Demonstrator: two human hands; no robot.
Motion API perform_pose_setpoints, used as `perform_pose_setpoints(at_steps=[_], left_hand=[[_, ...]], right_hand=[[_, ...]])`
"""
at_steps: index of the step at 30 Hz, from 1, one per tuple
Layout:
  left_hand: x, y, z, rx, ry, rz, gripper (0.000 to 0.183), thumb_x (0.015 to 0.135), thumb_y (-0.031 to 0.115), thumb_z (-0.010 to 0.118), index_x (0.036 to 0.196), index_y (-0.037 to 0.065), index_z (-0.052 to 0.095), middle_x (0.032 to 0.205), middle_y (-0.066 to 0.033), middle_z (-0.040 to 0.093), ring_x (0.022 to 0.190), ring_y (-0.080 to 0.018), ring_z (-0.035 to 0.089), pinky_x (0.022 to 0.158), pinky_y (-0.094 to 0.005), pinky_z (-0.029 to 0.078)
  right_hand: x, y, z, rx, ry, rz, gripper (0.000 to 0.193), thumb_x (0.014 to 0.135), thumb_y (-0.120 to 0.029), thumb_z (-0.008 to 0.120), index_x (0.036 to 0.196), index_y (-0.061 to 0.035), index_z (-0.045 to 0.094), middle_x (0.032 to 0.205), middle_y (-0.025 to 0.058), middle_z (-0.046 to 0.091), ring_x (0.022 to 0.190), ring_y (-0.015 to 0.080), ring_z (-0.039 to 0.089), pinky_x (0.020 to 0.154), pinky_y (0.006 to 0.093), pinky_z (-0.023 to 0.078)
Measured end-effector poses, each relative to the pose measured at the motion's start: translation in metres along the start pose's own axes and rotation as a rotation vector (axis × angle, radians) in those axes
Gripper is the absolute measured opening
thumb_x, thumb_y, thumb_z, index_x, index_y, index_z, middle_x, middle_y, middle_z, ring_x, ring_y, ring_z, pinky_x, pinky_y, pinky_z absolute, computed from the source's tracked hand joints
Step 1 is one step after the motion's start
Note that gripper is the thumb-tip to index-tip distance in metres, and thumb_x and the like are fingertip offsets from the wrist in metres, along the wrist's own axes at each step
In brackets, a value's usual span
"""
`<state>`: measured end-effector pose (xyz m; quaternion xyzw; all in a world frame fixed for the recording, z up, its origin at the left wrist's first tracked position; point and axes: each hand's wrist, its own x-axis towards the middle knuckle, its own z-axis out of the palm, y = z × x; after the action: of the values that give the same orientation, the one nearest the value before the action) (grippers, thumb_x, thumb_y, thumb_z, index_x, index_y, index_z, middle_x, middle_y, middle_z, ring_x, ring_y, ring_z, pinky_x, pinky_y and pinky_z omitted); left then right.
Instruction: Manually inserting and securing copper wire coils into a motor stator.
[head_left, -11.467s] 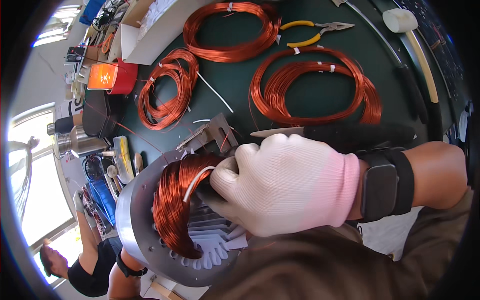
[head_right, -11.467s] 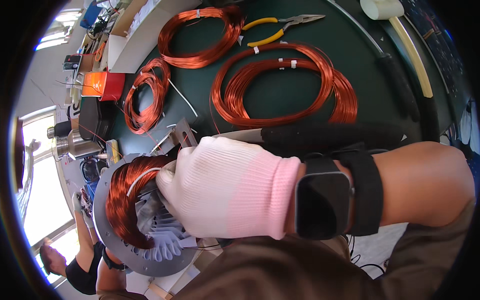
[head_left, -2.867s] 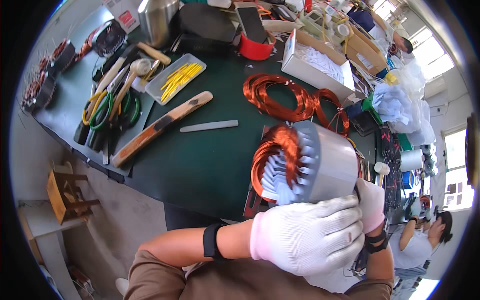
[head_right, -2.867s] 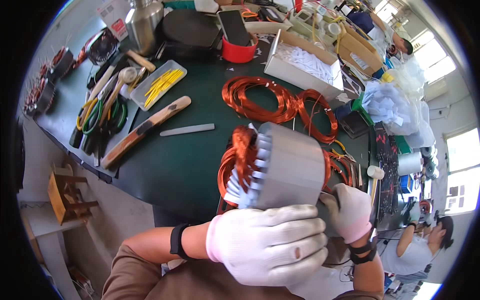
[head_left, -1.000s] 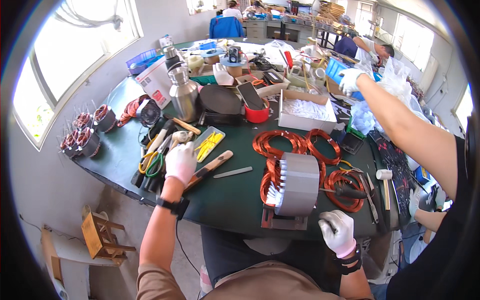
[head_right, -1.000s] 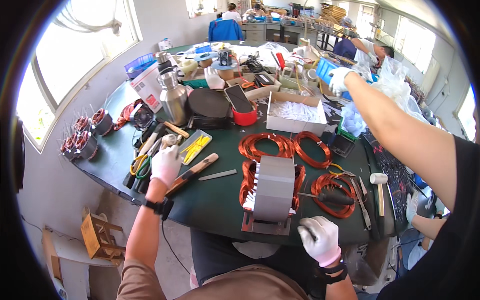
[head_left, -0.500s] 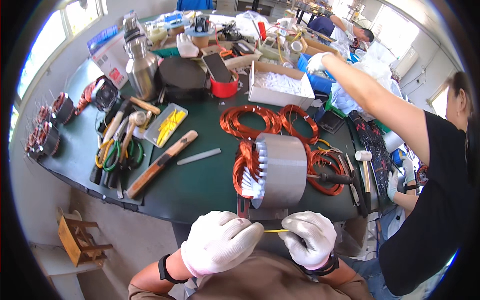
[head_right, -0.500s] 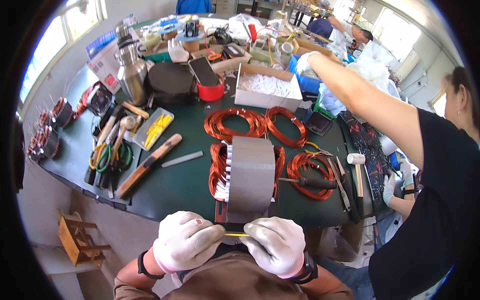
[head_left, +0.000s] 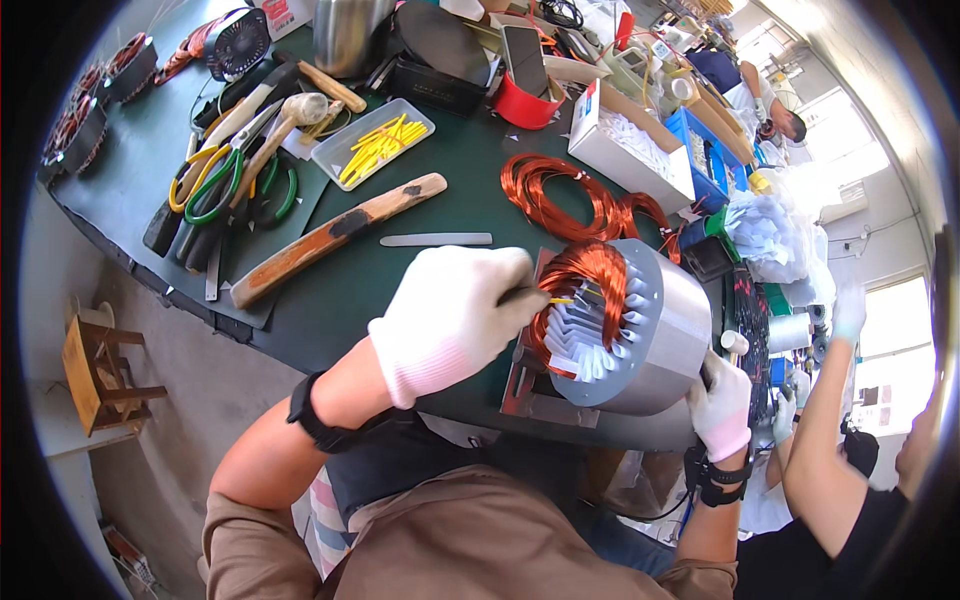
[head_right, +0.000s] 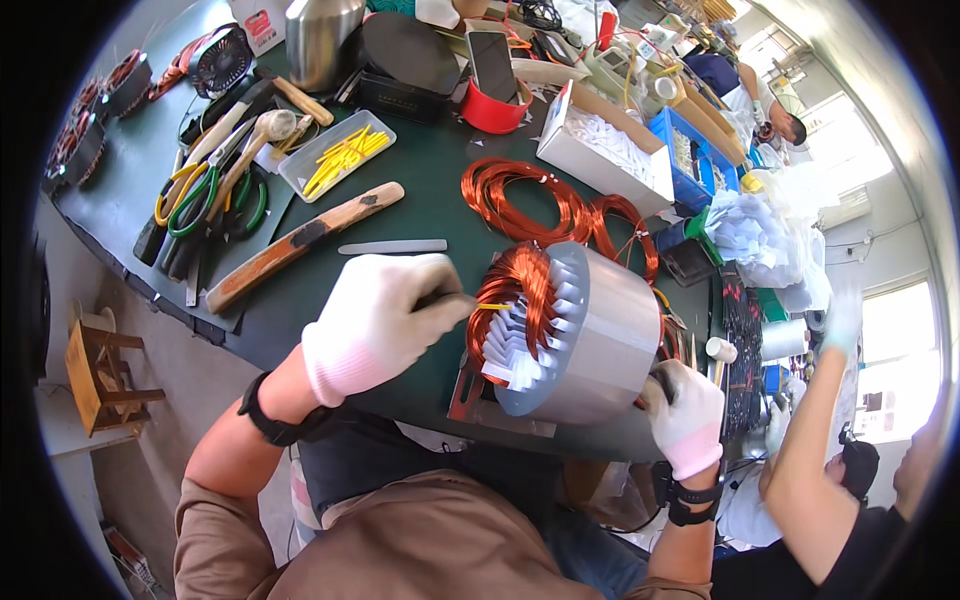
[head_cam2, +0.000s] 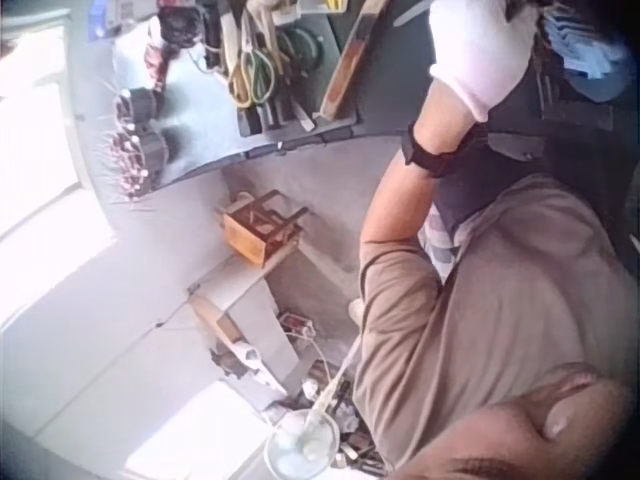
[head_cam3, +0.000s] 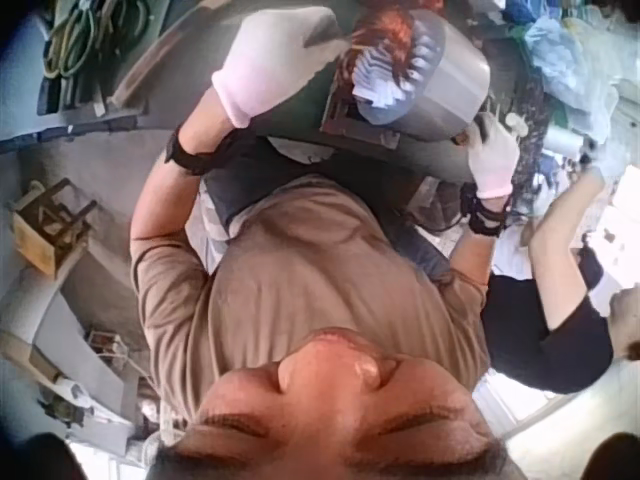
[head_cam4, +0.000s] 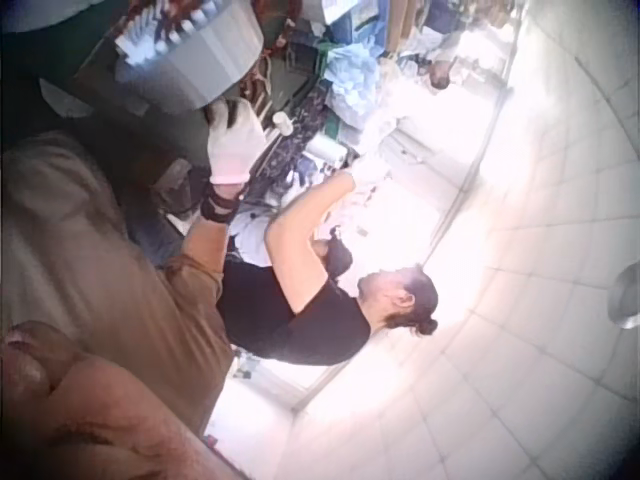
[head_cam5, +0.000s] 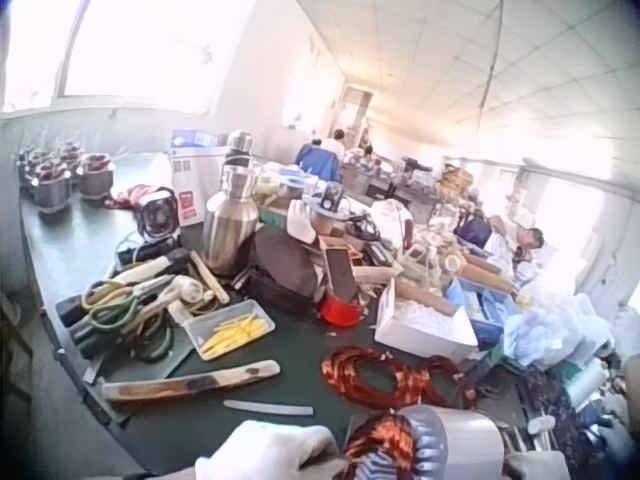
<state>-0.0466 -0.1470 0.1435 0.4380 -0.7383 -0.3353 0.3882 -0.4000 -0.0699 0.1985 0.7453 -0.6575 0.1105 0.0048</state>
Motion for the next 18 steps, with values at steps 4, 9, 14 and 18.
perform_pose_setpoints(at_steps=[4, 9, 14, 18], left_hand=[[0.013, -0.002, 0.010, 0.012, -0.049, -0.028, 0.018, 0.092, 0.019, 0.074, 0.090, 0.001, 0.072, 0.073, -0.0162, 0.066, 0.065, -0.0316, 0.067, 0.062, -0.0387, 0.051], [0.021, -0.012, 0.024, 0.136, 0.020, 0.097, 0.017, 0.093, 0.020, 0.071, 0.089, 0.003, 0.068, 0.072, -0.0181, 0.065, 0.070, -0.0378, 0.067, 0.063, -0.0428, 0.052], [0.025, -0.006, 0.028, 0.243, -0.014, 0.124, 0.015, 0.093, 0.020, 0.069, 0.091, 0.004, 0.068, 0.075, -0.0181, 0.066, 0.073, -0.0392, 0.068, 0.065, -0.0453, 0.054], [0.029, -0.012, 0.030, 0.249, 0.003, 0.153, 0.022, 0.093, 0.025, 0.070, 0.088, 0.004, 0.070, 0.073, -0.0178, 0.067, 0.070, -0.0391, 0.068, 0.065, -0.0461, 0.054]], right_hand=[[0.012, 0.004, -0.004, 0.008, -0.002, 0.001, 0.008, 0.086, -0.007, 0.068, 0.084, 0.0010, 0.068, 0.074, 0.0192, 0.067, 0.067, 0.0369, 0.068, 0.064, 0.0394, 0.053], [0.015, 0.015, -0.007, 0.033, -0.040, 0.044, 0.007, 0.084, -0.006, 0.067, 0.084, 0.0009, 0.070, 0.072, 0.0181, 0.067, 0.063, 0.0325, 0.067, 0.063, 0.0369, 0.052], [0.014, 0.018, -0.008, 0.066, -0.005, 0.023, 0.008, 0.083, -0.008, 0.070, 0.082, -0.0003, 0.071, 0.069, 0.0164, 0.067, 0.060, 0.0301, 0.066, 0.061, 0.0360, 0.051], [0.018, 0.010, -0.013, 0.036, 0.021, 0.028, 0.013, 0.082, -0.013, 0.075, 0.076, -0.0019, 0.072, 0.065, 0.0148, 0.065, 0.059, 0.0290, 0.065, 0.060, 0.0362, 0.050]])
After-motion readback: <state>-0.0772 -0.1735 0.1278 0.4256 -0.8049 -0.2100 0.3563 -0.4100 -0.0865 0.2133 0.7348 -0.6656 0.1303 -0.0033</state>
